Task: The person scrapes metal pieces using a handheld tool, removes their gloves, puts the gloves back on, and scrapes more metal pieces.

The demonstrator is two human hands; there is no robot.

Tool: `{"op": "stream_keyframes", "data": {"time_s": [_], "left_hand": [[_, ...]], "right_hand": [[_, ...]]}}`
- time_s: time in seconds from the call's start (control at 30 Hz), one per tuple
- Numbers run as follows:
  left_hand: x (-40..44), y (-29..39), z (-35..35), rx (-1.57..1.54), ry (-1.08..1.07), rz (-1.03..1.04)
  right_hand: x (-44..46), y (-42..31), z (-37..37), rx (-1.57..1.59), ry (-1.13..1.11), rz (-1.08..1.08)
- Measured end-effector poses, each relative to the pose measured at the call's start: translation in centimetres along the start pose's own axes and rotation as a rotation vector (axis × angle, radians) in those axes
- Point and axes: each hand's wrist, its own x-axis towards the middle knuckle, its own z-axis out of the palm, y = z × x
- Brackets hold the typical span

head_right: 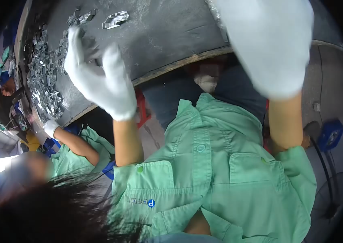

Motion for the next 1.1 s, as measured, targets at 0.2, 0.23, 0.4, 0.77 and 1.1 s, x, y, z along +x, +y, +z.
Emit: {"op": "stream_keyframes", "data": {"time_s": [0.2,0.23,0.4,0.77,1.1], "left_hand": [[-7.2,1.0,0.3,-1.024,-0.102,-0.327],[-7.3,-0.4,-0.7,-0.975,-0.082,-0.27],[-2.0,-2.5,-7.6,-1.614,0.196,-0.527],[-3.0,-2.6,-10.5,-1.258,0.37,-0.72],[-3.7,-3.2,-10.2,-1.316,0.272,-0.714]], "right_hand": [[-4.2,-11.7,4.6,1.888,-0.186,0.513],[-4.9,-11.4,4.5,1.793,-0.243,0.392],[-9.3,-7.3,0.0,1.873,-0.629,0.291],[-13.7,-10.3,-5.7,2.283,-0.152,0.806],[-13.5,-10.1,-6.5,2.31,-0.01,0.877]]}}
